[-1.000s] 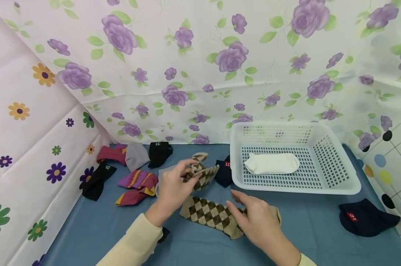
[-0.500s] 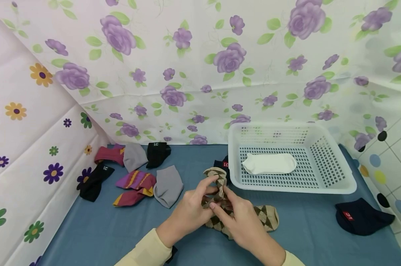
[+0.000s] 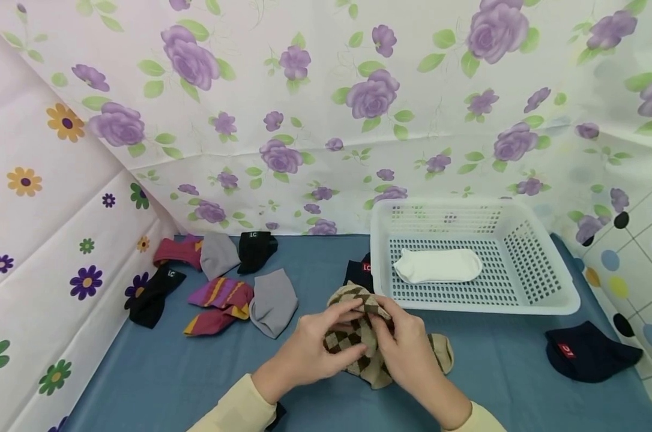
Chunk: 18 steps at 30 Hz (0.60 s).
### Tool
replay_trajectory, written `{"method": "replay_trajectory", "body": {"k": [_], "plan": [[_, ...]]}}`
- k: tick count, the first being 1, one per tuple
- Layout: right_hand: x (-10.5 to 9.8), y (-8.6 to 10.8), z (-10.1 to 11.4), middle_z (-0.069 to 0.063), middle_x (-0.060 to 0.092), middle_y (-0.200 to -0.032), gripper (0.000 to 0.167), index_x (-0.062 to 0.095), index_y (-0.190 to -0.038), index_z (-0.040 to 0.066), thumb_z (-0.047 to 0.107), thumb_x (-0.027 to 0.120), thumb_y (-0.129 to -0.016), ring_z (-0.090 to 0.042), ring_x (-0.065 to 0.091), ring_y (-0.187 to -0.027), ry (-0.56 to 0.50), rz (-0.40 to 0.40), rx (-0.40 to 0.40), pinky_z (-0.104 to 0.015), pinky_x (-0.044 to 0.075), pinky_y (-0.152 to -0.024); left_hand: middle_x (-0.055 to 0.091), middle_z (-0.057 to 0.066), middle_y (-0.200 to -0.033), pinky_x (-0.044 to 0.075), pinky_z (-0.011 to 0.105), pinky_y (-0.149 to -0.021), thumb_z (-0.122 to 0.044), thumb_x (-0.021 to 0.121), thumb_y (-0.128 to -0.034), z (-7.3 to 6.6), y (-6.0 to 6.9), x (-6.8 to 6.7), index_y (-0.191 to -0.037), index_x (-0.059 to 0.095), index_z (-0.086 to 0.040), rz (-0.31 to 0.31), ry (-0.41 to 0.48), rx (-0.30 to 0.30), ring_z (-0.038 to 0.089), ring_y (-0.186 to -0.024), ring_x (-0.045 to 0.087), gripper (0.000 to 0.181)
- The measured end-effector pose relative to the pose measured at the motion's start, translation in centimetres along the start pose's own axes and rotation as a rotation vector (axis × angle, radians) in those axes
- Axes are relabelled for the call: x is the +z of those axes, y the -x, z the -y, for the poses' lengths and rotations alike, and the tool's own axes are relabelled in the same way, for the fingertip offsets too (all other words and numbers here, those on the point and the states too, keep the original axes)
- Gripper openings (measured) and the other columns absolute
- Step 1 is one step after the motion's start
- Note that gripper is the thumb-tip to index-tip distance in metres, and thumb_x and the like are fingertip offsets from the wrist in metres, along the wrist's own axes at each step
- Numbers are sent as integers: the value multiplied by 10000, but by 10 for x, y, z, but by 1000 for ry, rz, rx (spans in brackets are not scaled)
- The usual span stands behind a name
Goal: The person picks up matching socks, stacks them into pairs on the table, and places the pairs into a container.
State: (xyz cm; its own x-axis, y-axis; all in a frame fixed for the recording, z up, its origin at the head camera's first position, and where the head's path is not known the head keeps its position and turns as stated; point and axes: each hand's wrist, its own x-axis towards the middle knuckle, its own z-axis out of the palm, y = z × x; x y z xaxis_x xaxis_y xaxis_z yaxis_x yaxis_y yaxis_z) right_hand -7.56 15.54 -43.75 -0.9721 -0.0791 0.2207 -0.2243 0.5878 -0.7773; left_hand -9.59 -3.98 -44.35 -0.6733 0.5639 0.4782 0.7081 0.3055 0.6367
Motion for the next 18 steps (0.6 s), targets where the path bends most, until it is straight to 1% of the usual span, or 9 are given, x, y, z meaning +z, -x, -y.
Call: {"method": "replay_trajectory", "body": {"k": [3, 6, 8, 9, 11, 13, 15, 16, 18], "plan": [[-4, -2, 0, 59, 621, -688, 310, 549, -1275, 225, 252, 518, -968, -45, 319, -341, -7, -7, 2, -224, 366, -374, 653, 66, -1132, 516, 165, -803, -194, 602, -912, 6, -1, -2, -1386, 399, -160, -118, 30, -24, 126, -972, 667, 517], [-6, -4, 2, 59, 557, -584, 314, 546, -1281, 224, 237, 519, -968, -35, 285, -329, -16, -11, 1, -219, 332, -349, 650, 87, -1072, 517, 161, -800, -116, 545, -935, 13, -1, -5, -1348, 430, -149, -238, 10, -99, 119, -964, 666, 430], [-8, -5, 4, 51, 475, -505, 308, 550, -1275, 243, 233, 518, -969, -25, 264, -323, -21, -12, -5, -211, 313, -340, 631, 83, -1118, 511, 165, -822, -86, 518, -941, 17, -2, -7, -1353, 415, -171, -273, 9, -171, 112, -1024, 643, 433], [-9, -6, 5, 60, 499, -527, 307, 551, -1272, 255, 222, 518, -969, -22, 262, -319, -28, -11, -9, -209, 311, -338, 609, 68, -1171, 508, 177, -843, -72, 509, -940, 18, -3, -9, -1367, 395, -196, -268, 11, -207, 111, -1080, 617, 459], [-10, -6, 6, 52, 559, -579, 308, 552, -1262, 289, 206, 520, -968, -22, 264, -313, -43, 1, -13, -212, 315, -341, 524, 17, -1327, 494, 229, -906, -45, 506, -927, 19, -3, -12, -1416, 319, -261, -205, -1, -270, 97, -1203, 532, 566], [-12, -6, 7, 33, 654, -722, 314, 550, -1251, 326, 194, 517, -969, -25, 282, -304, -65, 29, -7, -219, 328, -339, 359, -38, -1476, 439, 334, -1006, -72, 534, -926, 20, -5, -15, -1461, 223, -307, -88, -11, -293, 111, -1341, 386, 662], [-12, -6, 7, 22, 698, -924, 319, 547, -1245, 350, 190, 514, -970, -32, 307, -300, -93, 59, 0, -231, 348, -343, 184, -103, -1548, 358, 431, -1073, -139, 556, -932, 20, -7, -16, -1472, 159, -361, 39, -23, -292, 128, -1422, 236, 706], [-12, -6, 7, 12, 699, -982, 315, 548, -1239, 356, 195, 512, -971, -34, 319, -304, -106, 74, 2, -237, 362, -350, 124, -133, -1556, 317, 465, -1095, -194, 567, -935, 20, -8, -17, -1463, 170, -386, 91, -27, -287, 128, -1441, 174, 688], [-12, -6, 7, 10, 687, -1059, 304, 558, -1225, 350, 190, 515, -970, -12, 468, -407, -138, 99, -8, -234, 438, -417, 111, -134, -1560, 254, 500, -1121, -297, 575, -931, 20, -10, -18, -1412, 294, -383, 151, -11, -272, 149, -1460, 102, 564]]}}
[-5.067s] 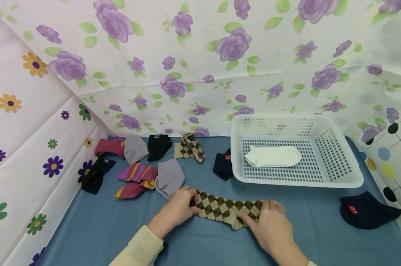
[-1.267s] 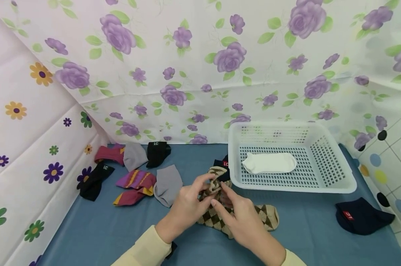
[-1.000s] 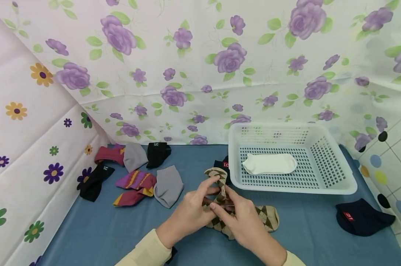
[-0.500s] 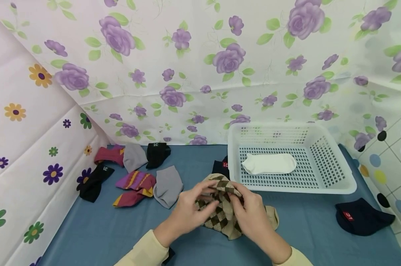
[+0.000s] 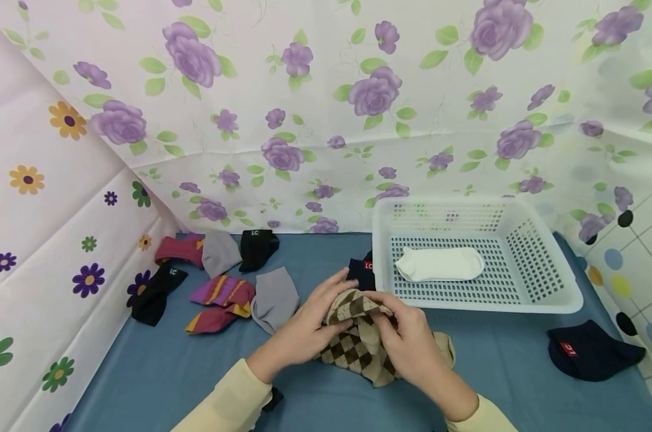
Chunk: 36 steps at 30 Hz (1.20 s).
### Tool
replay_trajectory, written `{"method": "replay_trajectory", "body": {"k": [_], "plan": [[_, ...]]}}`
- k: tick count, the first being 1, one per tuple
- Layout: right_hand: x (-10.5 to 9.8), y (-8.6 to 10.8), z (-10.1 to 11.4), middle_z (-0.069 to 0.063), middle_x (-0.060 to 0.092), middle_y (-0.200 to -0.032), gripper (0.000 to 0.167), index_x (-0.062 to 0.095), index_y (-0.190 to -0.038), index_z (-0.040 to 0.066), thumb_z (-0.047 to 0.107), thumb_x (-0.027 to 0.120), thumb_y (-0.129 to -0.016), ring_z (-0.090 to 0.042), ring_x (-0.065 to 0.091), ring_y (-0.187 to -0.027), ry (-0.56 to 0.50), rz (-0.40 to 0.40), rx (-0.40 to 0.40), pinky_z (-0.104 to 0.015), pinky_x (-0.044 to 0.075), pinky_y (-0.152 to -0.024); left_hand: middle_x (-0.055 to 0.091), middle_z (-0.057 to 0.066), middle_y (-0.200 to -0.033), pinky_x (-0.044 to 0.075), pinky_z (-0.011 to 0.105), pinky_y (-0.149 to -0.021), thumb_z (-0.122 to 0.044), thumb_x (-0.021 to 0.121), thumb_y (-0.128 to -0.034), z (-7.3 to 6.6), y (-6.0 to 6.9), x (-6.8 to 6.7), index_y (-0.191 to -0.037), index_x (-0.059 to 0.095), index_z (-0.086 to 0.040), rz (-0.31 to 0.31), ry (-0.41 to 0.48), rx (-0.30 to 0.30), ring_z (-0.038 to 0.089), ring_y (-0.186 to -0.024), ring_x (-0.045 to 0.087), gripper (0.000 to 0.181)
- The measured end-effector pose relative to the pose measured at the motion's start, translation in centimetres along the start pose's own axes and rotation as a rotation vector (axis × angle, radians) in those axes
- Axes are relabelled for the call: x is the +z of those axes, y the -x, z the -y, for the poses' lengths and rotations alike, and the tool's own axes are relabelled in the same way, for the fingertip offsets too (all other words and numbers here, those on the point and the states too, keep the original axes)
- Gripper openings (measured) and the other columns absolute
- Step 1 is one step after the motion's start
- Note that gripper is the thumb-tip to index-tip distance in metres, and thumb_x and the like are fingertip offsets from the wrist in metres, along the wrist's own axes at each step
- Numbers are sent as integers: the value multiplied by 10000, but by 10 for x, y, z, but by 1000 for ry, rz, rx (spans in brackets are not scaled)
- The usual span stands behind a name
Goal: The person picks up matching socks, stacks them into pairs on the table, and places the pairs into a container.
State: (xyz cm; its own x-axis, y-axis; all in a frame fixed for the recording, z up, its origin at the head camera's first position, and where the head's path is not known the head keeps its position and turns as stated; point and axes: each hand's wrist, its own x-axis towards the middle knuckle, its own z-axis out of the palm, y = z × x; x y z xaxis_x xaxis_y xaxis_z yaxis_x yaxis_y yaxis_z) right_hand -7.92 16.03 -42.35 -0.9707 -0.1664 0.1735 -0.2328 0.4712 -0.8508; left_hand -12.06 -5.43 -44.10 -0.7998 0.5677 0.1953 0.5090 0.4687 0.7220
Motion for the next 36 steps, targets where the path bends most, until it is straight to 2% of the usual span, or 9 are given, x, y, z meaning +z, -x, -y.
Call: {"method": "replay_trajectory", "body": {"k": [4, 8, 10, 18, 22, 24, 28, 31, 36], "plan": [[0, 0, -2, 53, 676, -1056, 251, 599, -1165, 326, 200, 541, -956, -36, 629, -706, -43, 26, -28, -245, 515, -576, 430, -105, -1404, 328, 395, -1099, -334, 603, -911, -1, -3, -2, -1166, 524, -340, 12, 24, -1, 122, -1382, 313, 267], [-3, 1, -3, 80, 672, -1029, 229, 637, -1122, 312, 186, 560, -947, -67, 625, -753, -82, 35, -59, -255, 522, -587, 614, -96, -939, 511, 223, -743, -271, 578, -934, -1, -2, -5, -1058, 543, -292, 21, 53, -12, 31, -856, 610, 131], [-4, 0, -5, 59, 670, -1077, 247, 646, -1131, 283, 147, 547, -950, -81, 638, -809, -117, 56, -90, -264, 537, -609, 588, -112, -787, 472, 174, -581, -282, 550, -949, 0, -1, -6, -1006, 539, -287, 19, 49, -18, -11, -646, 558, 58], [-18, -3, -17, -15, 651, -1132, 422, 651, -947, 180, -107, 345, -913, -104, 628, -957, -215, 212, -91, -268, 512, -671, 641, -173, -820, 448, 204, -491, -416, 571, -908, 6, -2, -15, -936, 629, -326, -20, 53, -73, 8, -522, 530, 111], [-24, -3, -19, -104, 665, -991, 402, 665, -1002, 81, 29, 267, -1008, -168, 654, -881, -327, 338, -70, -360, 552, -721, 654, -178, -835, 412, 221, -448, -428, 570, -905, 4, -2, -21, -931, 641, -337, -37, 59, -104, 51, -427, 455, 118], [-25, -3, -19, -117, 674, -959, 438, 660, -868, 27, 127, 268, -1035, -135, 662, -873, -333, 355, -28, -389, 559, -683, 660, -174, -824, 384, 233, -415, -435, 565, -907, 3, -3, -23, -935, 643, -347, -36, 55, -111, 78, -381, 397, 122], [-22, -5, -21, -62, 677, -757, 433, 705, -736, 90, 313, 442, -998, -37, 582, -593, -191, 250, 86, -306, 506, -513, 665, -165, -794, 348, 251, -373, -462, 549, -909, 2, -3, -25, -942, 642, -366, -23, 47, -122, 115, -328, 319, 139], [-18, -6, -23, 15, 660, -672, 203, 735, -769, 213, 377, 659, -861, -67, 508, -479, -74, 151, 159, -280, 429, -440, 660, -151, -784, 349, 250, -378, -458, 546, -912, 2, -3, -26, -943, 645, -353, -31, 48, -118, 111, -338, 321, 148], [-18, -6, -27, 82, 689, -823, 180, 677, -799, 247, 300, 821, -703, -72, 665, -770, 20, 78, 199, -253, 511, -628, 657, -132, -779, 353, 246, -397, -426, 562, -914, 3, -4, -33, -935, 658, -329, -43, 64, -113, 102, -354, 311, 138]]}}
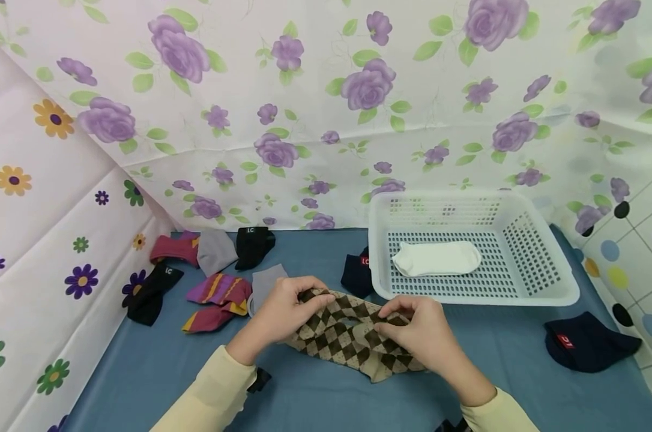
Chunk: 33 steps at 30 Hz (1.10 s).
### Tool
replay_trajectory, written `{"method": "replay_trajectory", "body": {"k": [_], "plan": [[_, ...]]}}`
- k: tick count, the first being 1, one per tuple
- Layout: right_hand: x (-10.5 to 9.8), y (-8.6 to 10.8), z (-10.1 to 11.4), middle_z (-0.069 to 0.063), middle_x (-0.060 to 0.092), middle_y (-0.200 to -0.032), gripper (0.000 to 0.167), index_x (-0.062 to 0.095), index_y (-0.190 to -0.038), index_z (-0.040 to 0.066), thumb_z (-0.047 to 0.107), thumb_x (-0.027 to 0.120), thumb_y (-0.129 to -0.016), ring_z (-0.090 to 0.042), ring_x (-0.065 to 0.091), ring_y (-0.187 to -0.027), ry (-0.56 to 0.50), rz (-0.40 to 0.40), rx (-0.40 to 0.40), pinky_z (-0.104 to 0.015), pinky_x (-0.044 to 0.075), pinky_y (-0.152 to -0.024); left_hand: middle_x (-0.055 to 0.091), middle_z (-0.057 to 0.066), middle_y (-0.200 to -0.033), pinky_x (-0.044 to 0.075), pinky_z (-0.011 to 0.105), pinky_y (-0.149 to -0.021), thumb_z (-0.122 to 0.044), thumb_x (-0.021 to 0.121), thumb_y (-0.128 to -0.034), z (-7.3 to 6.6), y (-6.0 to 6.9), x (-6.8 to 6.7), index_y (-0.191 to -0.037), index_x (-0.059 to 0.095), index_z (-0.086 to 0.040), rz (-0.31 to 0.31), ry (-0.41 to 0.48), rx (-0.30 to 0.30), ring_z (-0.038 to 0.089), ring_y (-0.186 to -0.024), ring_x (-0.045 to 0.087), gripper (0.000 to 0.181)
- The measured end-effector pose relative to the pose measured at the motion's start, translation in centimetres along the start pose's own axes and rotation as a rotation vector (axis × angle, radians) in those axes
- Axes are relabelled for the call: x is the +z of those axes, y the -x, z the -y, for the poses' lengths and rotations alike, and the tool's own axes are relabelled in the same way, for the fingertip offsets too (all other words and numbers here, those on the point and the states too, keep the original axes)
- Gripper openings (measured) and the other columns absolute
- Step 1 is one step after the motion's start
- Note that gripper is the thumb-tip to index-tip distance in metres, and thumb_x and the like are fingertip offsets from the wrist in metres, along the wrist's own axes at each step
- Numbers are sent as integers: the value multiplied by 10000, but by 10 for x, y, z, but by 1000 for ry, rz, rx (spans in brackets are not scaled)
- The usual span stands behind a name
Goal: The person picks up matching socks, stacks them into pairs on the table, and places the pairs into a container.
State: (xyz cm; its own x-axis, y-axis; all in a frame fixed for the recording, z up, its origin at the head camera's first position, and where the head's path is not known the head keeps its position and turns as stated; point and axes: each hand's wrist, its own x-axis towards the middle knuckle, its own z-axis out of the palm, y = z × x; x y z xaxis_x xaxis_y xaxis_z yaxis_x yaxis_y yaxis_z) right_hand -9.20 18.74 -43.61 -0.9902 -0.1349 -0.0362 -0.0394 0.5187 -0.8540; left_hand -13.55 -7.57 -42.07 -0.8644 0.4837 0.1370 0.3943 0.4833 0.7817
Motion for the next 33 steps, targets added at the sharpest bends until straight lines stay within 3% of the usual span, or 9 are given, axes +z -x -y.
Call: {"method": "replay_trajectory", "body": {"k": [2, 7, 12, 15, 19, 22, 29, 31, 33], "plan": [[-3, -1, 0, 76, 680, -865, 256, 659, -868, 237, 312, 827, -689, -76, 665, -840, 14, 13, -1, -241, 522, -689, 662, -140, -786, 364, 246, -409, -429, 568, -910, 0, 0, -3, -927, 661, -337, 7, 4, -12, 101, -361, 322, 133], [-17, -2, 1, 52, 675, -975, 411, 628, -1084, 276, 405, 779, -724, -116, 654, -868, 63, 94, -7, -255, 517, -644, 633, -134, -691, 378, 248, -430, -467, 609, -868, 4, 0, -10, -869, 666, -351, 14, -11, -43, 101, -419, 398, 129], [-32, 0, -1, 107, 677, -1037, 211, 679, -988, 332, 431, 695, -803, -95, 643, -976, 161, 127, -47, -273, 532, -773, 587, -96, -593, 350, 244, -399, -490, 667, -811, 7, 3, -19, -787, 665, -316, 16, -21, -50, 105, -370, 345, 176], [-39, 0, -3, 115, 684, -984, 141, 690, -944, 339, 418, 671, -829, -75, 649, -920, 181, 148, -50, -267, 533, -737, 526, -66, -560, 311, 243, -376, -523, 692, -773, 8, 7, -25, -712, 627, -283, 21, -37, -78, 105, -341, 266, 256], [-49, 0, -7, 110, 689, -928, 123, 690, -951, 325, 387, 659, -849, -42, 647, -809, 182, 146, -50, -250, 513, -626, 412, -38, -556, 296, 238, -401, -537, 742, -710, 11, 12, -33, -645, 583, -258, 17, -49, -135, 88, -400, 281, 328], [-56, 2, -11, 120, 689, -906, 104, 687, -952, 326, 355, 663, -855, -13, 649, -787, 205, 85, -73, -226, 523, -632, 362, -20, -547, 297, 243, -424, -499, 773, -696, 16, 15, -36, -669, 623, -280, 2, -24, -156, 102, -438, 289, 266], [-62, 10, -18, 94, 701, -869, 100, 702, -904, 300, 346, 703, -815, -12, 666, -769, 174, -147, -105, -186, 535, -659, 649, -107, -747, 453, 277, -474, -399, 723, -790, 28, 23, -38, -866, 695, -325, -75, 38, -129, 118, -502, 547, 110], [-64, 11, -18, 82, 709, -856, 86, 708, -894, 290, 308, 715, -811, 2, 665, -764, 164, -228, -120, -156, 526, -671, 655, -91, -770, 447, 278, -473, -367, 700, -820, 30, 24, -38, -893, 691, -318, -116, 58, -125, 146, -538, 571, 88], [-66, 12, -19, 69, 717, -847, 94, 715, -894, 274, 252, 730, -803, 24, 660, -766, 159, -309, -146, -126, 513, -677, 651, -76, -781, 413, 279, -442, -345, 689, -835, 30, 23, -37, -911, 688, -311, -172, 80, -135, 177, -489, 510, 83]]}}
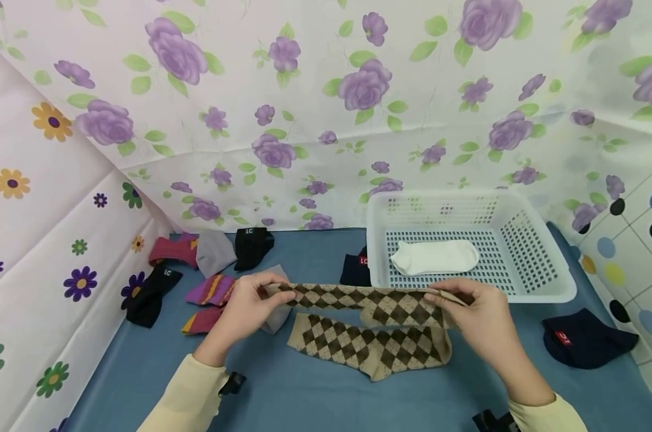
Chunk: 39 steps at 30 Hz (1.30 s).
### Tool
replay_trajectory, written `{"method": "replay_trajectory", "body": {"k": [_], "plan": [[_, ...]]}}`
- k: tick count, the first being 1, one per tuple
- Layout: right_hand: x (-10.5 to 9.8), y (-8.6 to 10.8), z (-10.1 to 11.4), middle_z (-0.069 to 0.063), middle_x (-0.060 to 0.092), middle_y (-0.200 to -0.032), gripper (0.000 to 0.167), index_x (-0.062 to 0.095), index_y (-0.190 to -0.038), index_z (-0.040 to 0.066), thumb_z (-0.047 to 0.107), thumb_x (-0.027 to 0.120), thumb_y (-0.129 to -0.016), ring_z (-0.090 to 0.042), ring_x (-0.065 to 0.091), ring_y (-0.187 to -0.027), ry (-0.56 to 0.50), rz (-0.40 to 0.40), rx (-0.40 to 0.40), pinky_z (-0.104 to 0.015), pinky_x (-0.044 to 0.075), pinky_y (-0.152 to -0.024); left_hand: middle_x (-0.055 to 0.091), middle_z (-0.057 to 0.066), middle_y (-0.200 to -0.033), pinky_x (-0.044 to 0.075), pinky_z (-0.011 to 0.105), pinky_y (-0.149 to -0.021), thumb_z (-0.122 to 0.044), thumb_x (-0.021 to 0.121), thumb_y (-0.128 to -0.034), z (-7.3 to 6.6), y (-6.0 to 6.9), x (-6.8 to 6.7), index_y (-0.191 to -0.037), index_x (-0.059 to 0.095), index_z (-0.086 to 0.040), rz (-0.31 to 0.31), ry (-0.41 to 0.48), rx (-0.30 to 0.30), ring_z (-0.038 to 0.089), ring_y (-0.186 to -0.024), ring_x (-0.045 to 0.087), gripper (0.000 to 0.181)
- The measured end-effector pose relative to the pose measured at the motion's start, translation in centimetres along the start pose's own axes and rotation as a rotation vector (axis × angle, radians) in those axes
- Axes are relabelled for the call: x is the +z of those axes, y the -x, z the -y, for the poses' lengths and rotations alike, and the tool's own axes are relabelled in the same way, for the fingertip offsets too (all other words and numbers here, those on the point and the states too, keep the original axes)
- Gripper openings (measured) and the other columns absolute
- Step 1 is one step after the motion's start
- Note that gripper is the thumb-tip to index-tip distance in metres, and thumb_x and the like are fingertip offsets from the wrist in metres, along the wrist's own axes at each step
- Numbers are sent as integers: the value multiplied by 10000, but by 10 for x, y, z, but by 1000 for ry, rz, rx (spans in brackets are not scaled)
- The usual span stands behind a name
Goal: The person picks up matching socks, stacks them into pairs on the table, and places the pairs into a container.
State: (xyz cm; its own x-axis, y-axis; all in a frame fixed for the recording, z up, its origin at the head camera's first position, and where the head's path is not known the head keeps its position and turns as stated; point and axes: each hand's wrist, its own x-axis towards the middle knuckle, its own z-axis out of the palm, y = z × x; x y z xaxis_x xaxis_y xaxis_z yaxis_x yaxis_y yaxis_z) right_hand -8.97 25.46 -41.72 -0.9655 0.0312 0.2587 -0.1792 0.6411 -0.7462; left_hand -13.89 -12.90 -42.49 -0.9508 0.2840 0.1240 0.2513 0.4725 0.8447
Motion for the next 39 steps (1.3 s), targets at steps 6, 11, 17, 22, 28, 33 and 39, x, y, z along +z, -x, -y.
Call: {"method": "replay_trajectory", "body": {"k": [6, 11, 17, 22, 28, 33, 39], "plan": [[-5, 2, -5, 210, 686, -837, 197, 740, -950, 172, 97, 758, -769, 57, 655, -732, -34, -162, -21, -96, 493, -607, 693, 54, -911, 423, 242, -463, -150, 667, -869, -20, 5, -3, -977, 698, -129, -74, 145, -63, 172, -564, 574, 114], [-6, 10, -10, 196, 692, -824, 223, 742, -950, 134, 58, 772, -742, 41, 666, -741, -73, -197, 9, -122, 512, -619, 709, 110, -955, 438, 231, -495, -91, 649, -873, -13, 9, 0, -1014, 689, -88, -46, 185, -107, 227, -771, 688, 147], [-6, 17, -15, 234, 679, -790, 189, 744, -910, 137, 151, 797, -729, 44, 659, -717, -62, -219, 101, -139, 506, -569, 714, 12, -851, 495, 258, -539, -229, 717, -821, 5, 9, 10, -929, 698, -197, -112, 152, -166, 152, -714, 677, 114], [-6, 21, -23, 212, 680, -736, 186, 748, -874, 161, 253, 806, -723, 41, 626, -652, 4, -197, 174, -161, 463, -498, 710, 19, -798, 459, 290, -483, -254, 754, -787, 8, 12, 17, -942, 693, -157, -79, 116, -235, 142, -626, 623, 192], [-5, 23, -34, 113, 716, -744, 290, 740, -905, 167, 399, 774, -733, -31, 629, -620, 13, -47, 291, -245, 479, -501, 680, 43, -707, 438, 270, -478, -217, 759, -785, 11, 13, 23, -939, 693, -80, -1, 20, -242, 126, -572, 585, 217], [-2, 23, -41, 19, 735, -793, 385, 739, -930, 159, 490, 738, -735, -44, 648, -653, 32, 132, 348, -278, 486, -518, 594, 44, -572, 415, 267, -471, -209, 757, -787, 16, 16, 23, -852, 688, -100, 49, -24, -273, 136, -518, 555, 145], [3, 23, -48, -9, 735, -796, 481, 734, -970, 139, 542, 736, -707, -76, 650, -660, 35, 245, 435, -298, 487, -537, 621, 41, -629, 444, 274, -510, -211, 754, -790, 23, 18, 26, -908, 691, -93, 77, -34, -312, 132, -573, 573, 178]]}}
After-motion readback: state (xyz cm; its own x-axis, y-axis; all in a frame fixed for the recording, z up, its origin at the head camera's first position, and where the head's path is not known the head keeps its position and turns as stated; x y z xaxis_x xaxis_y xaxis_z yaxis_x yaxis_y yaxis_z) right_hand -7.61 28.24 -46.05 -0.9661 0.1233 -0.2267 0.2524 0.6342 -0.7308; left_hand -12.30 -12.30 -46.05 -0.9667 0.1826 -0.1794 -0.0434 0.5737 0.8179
